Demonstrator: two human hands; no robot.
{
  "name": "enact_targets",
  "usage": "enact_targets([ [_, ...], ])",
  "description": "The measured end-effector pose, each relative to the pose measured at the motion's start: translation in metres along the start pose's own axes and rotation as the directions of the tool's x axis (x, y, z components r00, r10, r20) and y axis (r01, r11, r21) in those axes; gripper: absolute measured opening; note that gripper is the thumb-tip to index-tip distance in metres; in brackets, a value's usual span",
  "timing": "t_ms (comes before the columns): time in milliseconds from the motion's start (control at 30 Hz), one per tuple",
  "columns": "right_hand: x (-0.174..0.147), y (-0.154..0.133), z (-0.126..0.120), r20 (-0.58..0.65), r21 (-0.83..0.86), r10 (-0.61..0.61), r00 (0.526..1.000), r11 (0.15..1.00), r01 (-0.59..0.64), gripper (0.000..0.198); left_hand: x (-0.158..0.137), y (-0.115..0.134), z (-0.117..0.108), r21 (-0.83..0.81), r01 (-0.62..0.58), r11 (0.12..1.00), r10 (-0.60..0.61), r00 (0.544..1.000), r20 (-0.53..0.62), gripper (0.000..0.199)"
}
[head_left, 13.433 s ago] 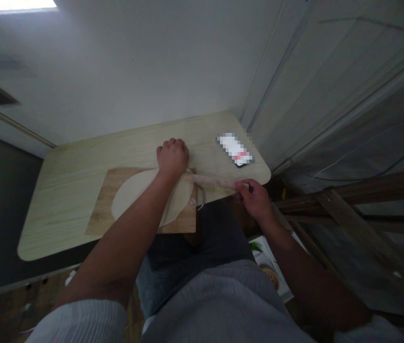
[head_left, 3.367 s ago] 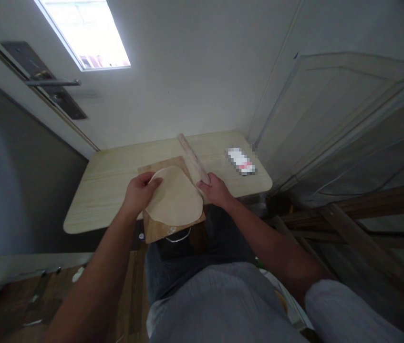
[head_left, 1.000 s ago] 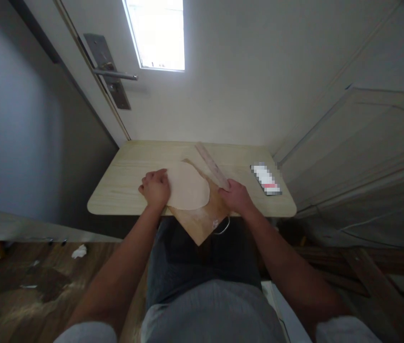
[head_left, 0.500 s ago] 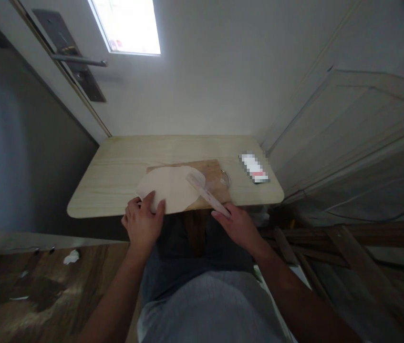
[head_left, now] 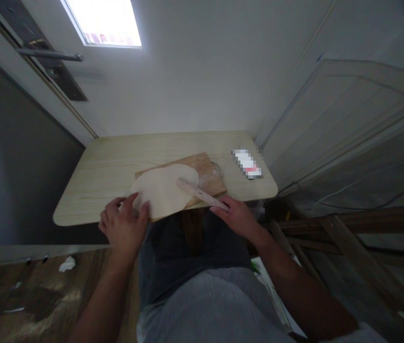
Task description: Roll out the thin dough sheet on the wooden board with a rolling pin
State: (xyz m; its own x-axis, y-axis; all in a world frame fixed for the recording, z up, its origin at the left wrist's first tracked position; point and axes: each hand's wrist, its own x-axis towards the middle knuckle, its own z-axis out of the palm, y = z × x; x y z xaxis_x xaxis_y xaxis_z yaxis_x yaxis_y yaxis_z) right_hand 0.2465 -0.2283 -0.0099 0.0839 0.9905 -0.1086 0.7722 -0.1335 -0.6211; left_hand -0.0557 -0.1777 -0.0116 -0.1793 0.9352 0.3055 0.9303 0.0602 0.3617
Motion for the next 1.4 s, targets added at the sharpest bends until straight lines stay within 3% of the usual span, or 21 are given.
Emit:
enact_targets([
  [133,0.005,0.000,0.001,-0.016,0.023,-0.033,0.999,0.999,0.033,0.029,0.037,0.041,0.014,-0.185,-0.238,0.953,0.243,0.970,0.000,0.038],
  [267,0.009,0.002,0.003,-0.043,0.046,-0.028,0.999,0.998,0.030,0.029,0.070,0.093,0.040,-0.257,-0.474,0.842,0.514,0.850,0.116,0.041],
  [333,0.008,0.004,0.004,-0.068,0.044,-0.007,0.998,0.999,0.010,0.030,0.079,0.107,0.054,-0.223,-0.522,0.823,0.560,0.811,0.167,0.041],
  [500,0.002,0.012,0.002,-0.054,0.066,0.035,0.998,0.997,-0.031,0.034,0.085,0.111,0.078,-0.144,-0.531,0.835,0.550,0.799,0.244,0.044],
  [1067,0.008,0.026,-0.005,-0.067,0.107,0.122,0.990,0.988,-0.114,0.047,0.108,0.143,0.099,-0.171,-0.551,0.816,0.577,0.772,0.267,0.044],
  [1233,0.000,0.014,-0.002,-0.051,0.136,0.086,0.995,0.988,-0.078,0.052,0.107,0.141,0.084,-0.199,-0.516,0.833,0.549,0.813,0.194,0.043],
  [1400,-0.016,-0.005,0.015,-0.037,0.175,0.039,0.999,0.984,-0.032,0.048,0.098,0.108,0.054,-0.244,-0.491,0.836,0.512,0.859,0.027,0.041],
])
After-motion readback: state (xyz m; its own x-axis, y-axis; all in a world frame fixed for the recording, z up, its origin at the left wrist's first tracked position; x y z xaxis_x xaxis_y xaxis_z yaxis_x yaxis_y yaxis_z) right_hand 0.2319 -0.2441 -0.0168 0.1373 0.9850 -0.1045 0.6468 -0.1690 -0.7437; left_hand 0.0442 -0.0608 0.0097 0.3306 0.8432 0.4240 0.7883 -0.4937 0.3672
